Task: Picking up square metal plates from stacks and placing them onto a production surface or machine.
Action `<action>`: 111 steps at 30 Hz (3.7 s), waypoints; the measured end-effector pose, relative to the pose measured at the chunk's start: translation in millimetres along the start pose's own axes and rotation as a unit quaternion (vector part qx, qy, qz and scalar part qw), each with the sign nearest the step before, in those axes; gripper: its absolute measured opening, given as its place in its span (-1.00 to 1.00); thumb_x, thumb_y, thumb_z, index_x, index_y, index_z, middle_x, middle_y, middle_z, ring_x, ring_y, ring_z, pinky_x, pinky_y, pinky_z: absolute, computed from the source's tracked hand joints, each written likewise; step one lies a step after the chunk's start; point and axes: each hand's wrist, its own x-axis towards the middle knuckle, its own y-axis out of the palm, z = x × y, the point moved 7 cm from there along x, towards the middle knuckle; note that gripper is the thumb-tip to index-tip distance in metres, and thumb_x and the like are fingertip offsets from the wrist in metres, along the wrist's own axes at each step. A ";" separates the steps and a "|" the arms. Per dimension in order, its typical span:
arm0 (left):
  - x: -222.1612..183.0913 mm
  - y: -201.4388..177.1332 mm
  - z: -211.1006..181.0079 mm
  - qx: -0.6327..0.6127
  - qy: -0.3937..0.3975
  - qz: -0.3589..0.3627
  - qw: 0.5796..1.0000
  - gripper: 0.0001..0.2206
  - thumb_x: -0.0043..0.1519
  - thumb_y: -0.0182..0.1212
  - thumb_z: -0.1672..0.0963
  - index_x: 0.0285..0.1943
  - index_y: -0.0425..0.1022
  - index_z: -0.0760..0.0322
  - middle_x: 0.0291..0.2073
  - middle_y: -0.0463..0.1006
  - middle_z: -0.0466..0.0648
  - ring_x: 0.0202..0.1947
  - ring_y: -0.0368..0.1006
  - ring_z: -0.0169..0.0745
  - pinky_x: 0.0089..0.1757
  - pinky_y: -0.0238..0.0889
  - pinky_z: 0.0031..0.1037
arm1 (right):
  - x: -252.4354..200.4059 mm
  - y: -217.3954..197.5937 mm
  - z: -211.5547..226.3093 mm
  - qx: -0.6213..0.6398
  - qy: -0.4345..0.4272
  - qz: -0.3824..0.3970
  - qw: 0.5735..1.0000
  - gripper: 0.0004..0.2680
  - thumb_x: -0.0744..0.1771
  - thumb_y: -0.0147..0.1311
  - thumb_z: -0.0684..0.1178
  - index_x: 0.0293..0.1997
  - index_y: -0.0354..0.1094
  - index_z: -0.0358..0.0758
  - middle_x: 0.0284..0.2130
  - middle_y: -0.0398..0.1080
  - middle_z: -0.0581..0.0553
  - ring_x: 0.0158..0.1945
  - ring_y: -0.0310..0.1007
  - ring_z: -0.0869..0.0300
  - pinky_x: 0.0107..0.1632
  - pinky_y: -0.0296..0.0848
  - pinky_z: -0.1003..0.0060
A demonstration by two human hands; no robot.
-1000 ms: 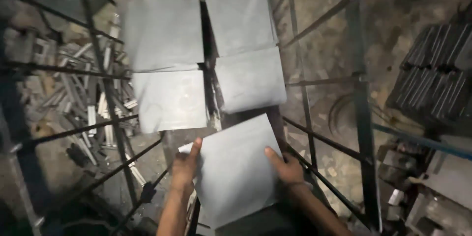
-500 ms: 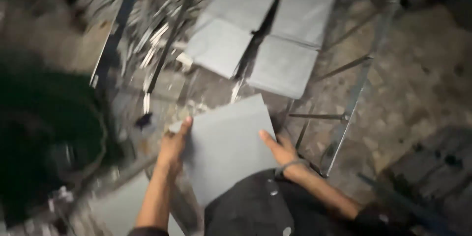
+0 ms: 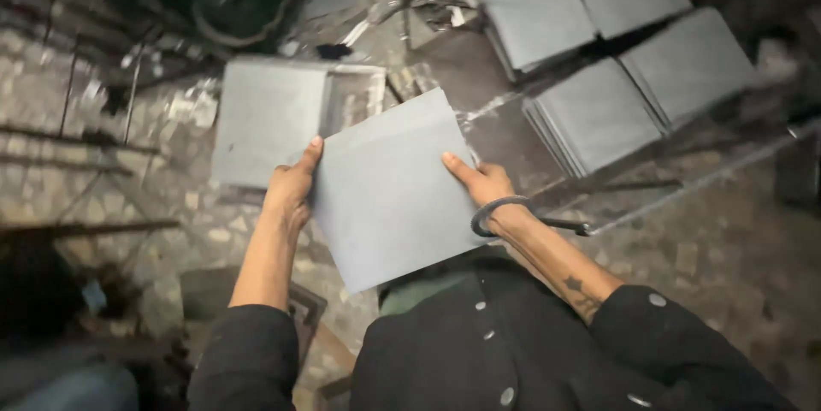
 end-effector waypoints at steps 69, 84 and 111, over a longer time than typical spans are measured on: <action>410.7 -856.7 -167.6 -0.272 -0.119 -0.190 0.936 -0.13 0.09 0.45 -0.15 0.35 0.28 0.62 0.25 0.35 0.36 0.25 0.37 0.17 0.04 0.33 0.02 | -120.2 1017.5 416.0 -0.299 -0.152 0.151 0.930 -0.42 0.13 0.38 0.53 -0.08 0.60 -0.25 -0.21 0.57 -0.33 -0.09 0.61 -0.08 -0.06 0.57 0.10; 648.2 -880.4 -334.2 -0.297 -0.162 -0.220 0.915 -0.12 0.10 0.37 -0.20 0.39 0.28 0.55 0.37 0.32 0.31 0.38 0.25 0.09 0.23 0.24 -0.13 | -3.3 1190.6 678.8 -0.411 -0.177 0.143 0.883 -0.33 0.12 0.26 0.64 -0.04 0.57 -0.27 -0.06 0.56 -0.33 0.16 0.49 -0.12 0.16 0.43 0.07; 906.9 -918.6 -395.7 0.268 0.065 -0.281 0.919 -0.31 0.34 0.14 -0.10 0.48 0.14 0.49 0.41 0.19 0.32 0.45 0.08 0.27 0.29 -0.04 0.22 | 218.4 1337.3 716.1 -0.578 -0.392 0.127 0.704 -0.31 0.32 -0.01 0.51 0.52 -0.07 -0.12 0.38 0.15 -0.30 0.45 0.13 -0.10 0.40 0.17 -0.12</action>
